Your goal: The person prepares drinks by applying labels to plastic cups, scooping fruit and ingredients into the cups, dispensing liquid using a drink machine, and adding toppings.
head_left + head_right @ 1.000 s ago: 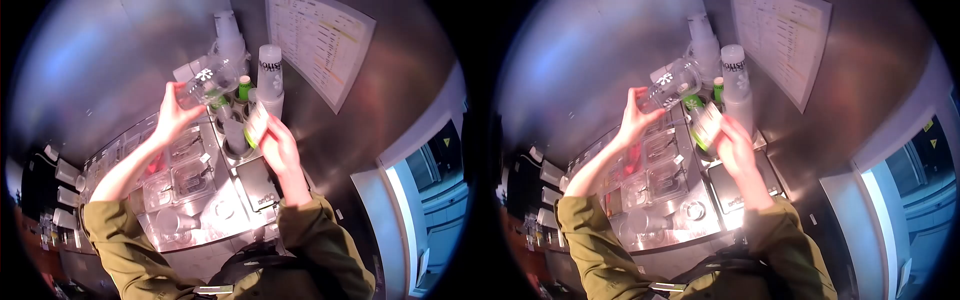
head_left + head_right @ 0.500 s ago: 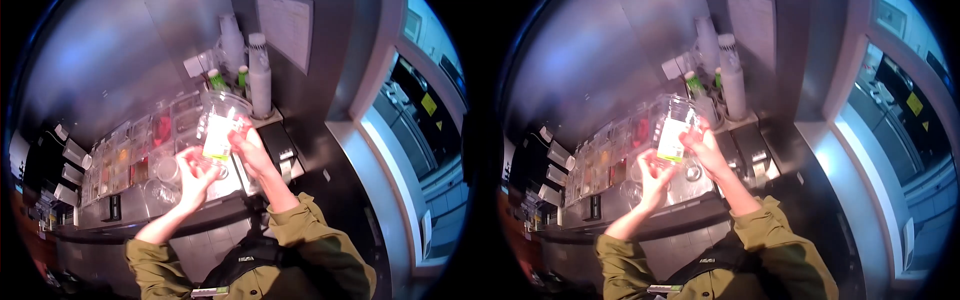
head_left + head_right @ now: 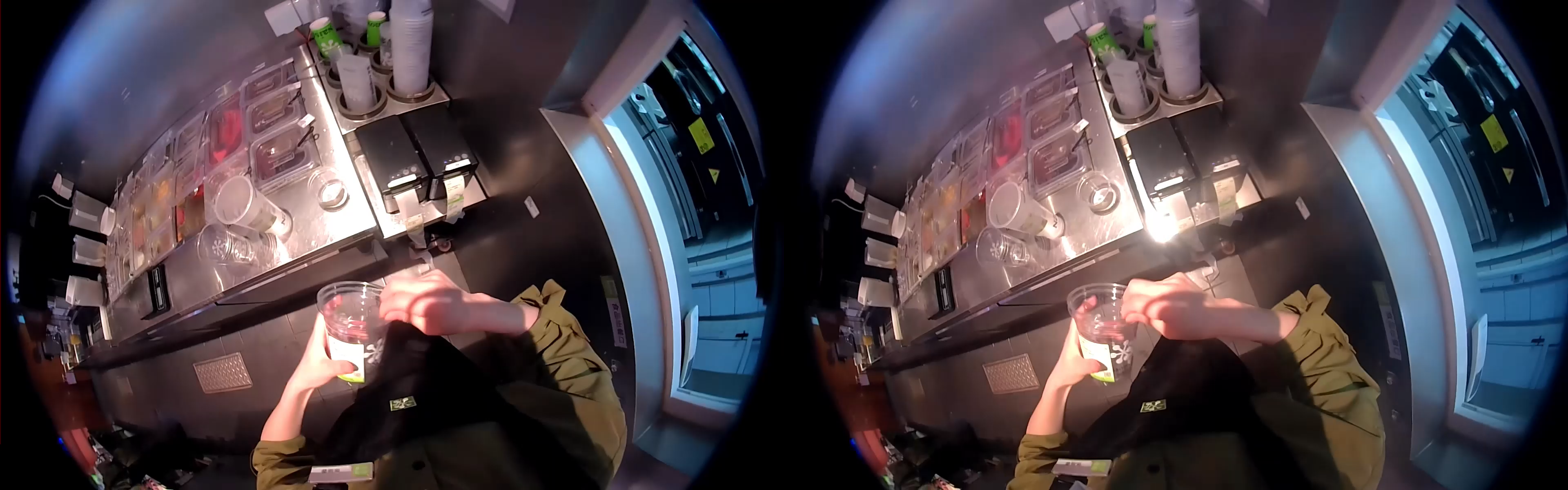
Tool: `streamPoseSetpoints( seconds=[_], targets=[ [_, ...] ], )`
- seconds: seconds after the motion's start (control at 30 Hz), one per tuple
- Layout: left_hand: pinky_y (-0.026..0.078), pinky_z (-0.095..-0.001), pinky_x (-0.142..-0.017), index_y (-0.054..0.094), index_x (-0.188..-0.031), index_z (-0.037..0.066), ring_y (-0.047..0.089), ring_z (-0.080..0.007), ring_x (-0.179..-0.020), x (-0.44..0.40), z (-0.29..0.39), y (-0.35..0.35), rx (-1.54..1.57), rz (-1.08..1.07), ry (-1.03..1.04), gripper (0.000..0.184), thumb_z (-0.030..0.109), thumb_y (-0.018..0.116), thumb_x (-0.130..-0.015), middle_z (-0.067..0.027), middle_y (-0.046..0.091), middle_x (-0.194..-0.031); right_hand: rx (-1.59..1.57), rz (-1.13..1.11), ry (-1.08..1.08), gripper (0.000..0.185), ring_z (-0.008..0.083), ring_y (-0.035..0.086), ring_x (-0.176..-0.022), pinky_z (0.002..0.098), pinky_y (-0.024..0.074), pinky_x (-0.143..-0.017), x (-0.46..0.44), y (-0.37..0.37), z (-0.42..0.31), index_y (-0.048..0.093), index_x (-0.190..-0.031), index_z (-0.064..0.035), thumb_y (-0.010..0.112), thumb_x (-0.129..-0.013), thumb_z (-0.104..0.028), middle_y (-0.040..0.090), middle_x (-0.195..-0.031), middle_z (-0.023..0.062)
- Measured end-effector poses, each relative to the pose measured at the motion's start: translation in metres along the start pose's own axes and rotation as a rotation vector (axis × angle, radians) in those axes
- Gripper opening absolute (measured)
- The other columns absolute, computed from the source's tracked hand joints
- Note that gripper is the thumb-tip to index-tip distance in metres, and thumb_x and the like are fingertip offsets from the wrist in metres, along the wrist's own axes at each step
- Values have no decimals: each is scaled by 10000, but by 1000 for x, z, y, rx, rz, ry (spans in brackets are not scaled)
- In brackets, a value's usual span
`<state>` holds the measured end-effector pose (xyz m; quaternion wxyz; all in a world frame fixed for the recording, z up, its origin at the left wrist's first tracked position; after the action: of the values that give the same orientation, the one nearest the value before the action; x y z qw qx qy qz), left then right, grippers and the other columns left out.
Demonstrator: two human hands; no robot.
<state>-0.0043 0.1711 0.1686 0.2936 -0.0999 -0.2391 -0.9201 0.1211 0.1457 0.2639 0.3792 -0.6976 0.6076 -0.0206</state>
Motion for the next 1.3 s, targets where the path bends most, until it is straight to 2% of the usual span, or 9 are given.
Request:
streamPoseSetpoints(
  seconds=[0.17, 0.23, 0.37, 0.5, 0.77, 0.97, 1.1, 1.2, 1.3],
  targets=[
    [374, -356, -890, 115, -1354, 66, 461, -201, -1044, 30, -10, -47, -402, 148, -25, 993, 62, 714, -561, -110, 475, -1108, 433, 460, 118, 114, 285, 559, -648, 335, 476, -526, -18, -88, 52, 532, -804, -32, 532, -716, 39, 531, -804, 100],
    [358, -361, -908, 114, -1358, 68, 435, -209, -1070, 58, 28, -127, -396, 511, 388, 965, 79, 701, -592, -116, 442, -1158, 654, 592, 148, 115, 297, 555, -612, 349, 475, -489, -33, -119, 96, 511, -809, -27, 491, -732, 56, 519, -805, 114],
    [288, -371, -972, 155, -1326, 38, 354, -234, -1157, 122, 63, -309, -554, 1315, 715, 853, 113, 705, -678, -111, 369, -1266, 873, 503, 147, 166, 306, 578, -714, 377, 478, -525, -57, -111, 190, 503, -880, -37, 551, -725, -2, 505, -882, 104],
    [284, -394, -983, 152, -1302, -18, 326, -257, -1195, 101, 52, -399, -545, 1569, 782, 898, 206, 752, -672, -169, 329, -1290, 899, 401, 145, 219, 297, 577, -714, 382, 478, -557, -66, -102, 211, 504, -910, -62, 524, -708, 21, 498, -920, 80],
    [260, -389, -1001, 7, -1309, -68, 270, -280, -1220, 78, 44, -470, -658, 1555, 590, 1043, 258, 756, -661, -233, 196, -1326, 1015, 354, 68, 227, 233, 594, -704, 317, 474, -571, -77, -108, 188, 585, -982, -95, 611, -762, -142, 559, -947, 49],
    [314, -368, -955, 182, -1278, -84, 378, -277, -1104, 98, 39, -365, -816, 1801, 471, 765, 234, 651, -764, -221, 323, -1248, 512, 836, 237, 167, 185, 565, -711, 261, 455, -622, 17, -127, 181, 551, -976, -1, 511, -820, -44, 556, -844, 98],
    [377, -325, -887, 337, -1232, -4, 458, -216, -1014, 45, 18, -240, -731, 1230, 826, 458, 54, 544, -828, -137, 455, -1135, 449, 672, 461, 137, 156, 572, -689, 242, 450, -619, 66, -59, 229, 546, -955, 27, 506, -829, -8, 578, -781, 99],
    [212, -389, -1038, 122, -1340, 26, 281, -274, -1239, -39, 61, -183, -610, 1052, 777, 738, -4, 582, -764, -180, 271, -1311, 419, 635, 419, 134, 148, 563, -666, 244, 452, -604, 59, -20, 220, 553, -948, 29, 505, -830, -10, 583, -779, 96],
    [179, -374, -1048, 89, -1349, 20, 212, -264, -1264, -99, 61, -223, -422, 1124, 599, 873, 234, 664, -728, -187, 227, -1337, 291, 686, 364, 131, 140, 554, -642, 246, 455, -589, 44, 0, 198, 560, -940, 31, 503, -830, -11, 588, -778, 94]
  ],
)
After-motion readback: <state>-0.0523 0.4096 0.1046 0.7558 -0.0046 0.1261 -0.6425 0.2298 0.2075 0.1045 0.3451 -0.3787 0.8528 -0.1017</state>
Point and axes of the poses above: each hand's wrist, its own x-axis away from the middle knuckle, its own y-axis out of the palm, z = x × y, the point moved 10 cm from there along -x, towards the middle knuckle
